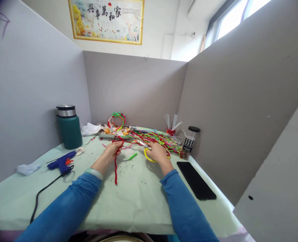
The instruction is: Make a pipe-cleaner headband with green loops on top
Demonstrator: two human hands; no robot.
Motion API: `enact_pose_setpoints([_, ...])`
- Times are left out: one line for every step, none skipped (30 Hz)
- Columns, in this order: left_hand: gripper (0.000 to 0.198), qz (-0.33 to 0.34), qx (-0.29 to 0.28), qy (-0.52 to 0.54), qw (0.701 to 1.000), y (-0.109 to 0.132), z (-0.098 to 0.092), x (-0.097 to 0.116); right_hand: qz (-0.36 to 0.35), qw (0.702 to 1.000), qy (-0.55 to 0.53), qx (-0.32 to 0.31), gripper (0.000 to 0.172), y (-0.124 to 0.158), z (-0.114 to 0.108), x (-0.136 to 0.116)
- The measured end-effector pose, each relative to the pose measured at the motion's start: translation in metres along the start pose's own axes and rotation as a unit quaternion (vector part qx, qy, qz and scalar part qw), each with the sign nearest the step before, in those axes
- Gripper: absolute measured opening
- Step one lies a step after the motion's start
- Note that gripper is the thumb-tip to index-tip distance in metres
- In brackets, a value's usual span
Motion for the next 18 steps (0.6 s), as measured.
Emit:
enact_pose_setpoints([0.015,0.000,0.000,-0.001,1.000,0.000,0.000,0.000,0.001,1.000,0.007,0.025,0.042,0.001,-0.005,0.001])
enact_pose_setpoints([0.015,-0.001,0.000,-0.002,1.000,0.000,0.001,0.000,0.000,1.000,0.013,0.024,0.043,0.001,-0.006,0.002])
enact_pose_setpoints([0.015,-0.001,-0.001,-0.002,1.000,0.001,0.001,0.000,-0.004,1.000,0.018,0.002,0.041,0.001,-0.002,0.001])
enact_pose_setpoints([0.014,-0.001,-0.001,-0.002,1.000,0.002,0.001,0.000,-0.011,0.999,0.020,-0.025,0.039,0.001,0.003,0.000])
enact_pose_setpoints([0.014,-0.003,0.002,-0.001,1.000,0.002,0.001,0.000,-0.018,0.999,0.019,-0.043,0.038,0.001,0.006,-0.002])
enact_pose_setpoints([0.014,-0.007,0.003,-0.001,1.000,0.003,0.001,0.000,-0.021,0.999,0.016,-0.039,0.037,0.000,0.006,-0.004])
enact_pose_setpoints([0.013,-0.011,0.004,0.001,1.000,0.003,0.001,0.000,-0.024,1.000,0.012,-0.003,0.038,0.000,0.000,-0.005])
enact_pose_setpoints([0.014,-0.013,0.003,0.003,1.000,0.004,0.002,0.000,-0.020,0.999,0.005,0.043,0.040,0.000,-0.007,-0.004])
enact_pose_setpoints([0.014,-0.014,0.001,0.006,1.000,0.005,0.002,0.000,-0.019,0.996,-0.002,0.084,0.042,0.000,-0.013,-0.004])
enact_pose_setpoints([0.015,-0.015,-0.002,0.007,1.000,0.005,0.003,0.000,-0.018,0.994,-0.010,0.104,0.043,0.001,-0.015,-0.003])
enact_pose_setpoints([0.016,-0.016,-0.007,0.007,1.000,0.005,0.004,0.000,-0.021,0.995,-0.015,0.098,0.042,0.001,-0.012,-0.002])
enact_pose_setpoints([0.016,-0.016,-0.011,0.006,1.000,0.005,0.005,0.000,-0.027,0.997,-0.017,0.073,0.040,0.000,-0.006,-0.002])
enact_pose_setpoints([0.016,-0.017,-0.013,0.004,1.000,0.005,0.006,-0.001,-0.035,0.999,-0.016,0.037,0.036,0.000,0.003,-0.001])
enact_pose_setpoints([0.016,-0.017,-0.015,0.000,1.000,0.005,0.006,-0.001,-0.040,0.999,-0.014,0.013,0.033,0.000,0.009,-0.001])
enact_pose_setpoints([0.016,-0.018,-0.016,-0.004,1.000,0.005,0.006,-0.001,-0.043,0.999,-0.016,0.007,0.031,0.000,0.011,0.000])
enact_pose_setpoints([0.016,-0.018,-0.017,-0.007,1.000,0.005,0.007,-0.001,-0.044,0.998,-0.025,0.022,0.032,0.000,0.009,0.000])
enact_pose_setpoints([0.016,-0.017,-0.019,-0.008,1.000,0.005,0.007,-0.002,-0.045,0.997,-0.045,0.052,0.035,0.000,0.005,0.000])
enact_pose_setpoints([0.016,-0.016,-0.023,-0.010,1.000,0.005,0.008,-0.001,-0.050,0.992,-0.072,0.086,0.038,-0.001,0.000,-0.001])
Point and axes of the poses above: each hand's wrist, its own y-axis away from the middle knuckle, its own z-axis out of the palm, x = y × z, the point moved 9 cm from there along -y, towards the middle knuckle, and after that the axes turned 14 degrees about -z, right-handed, at the moved point
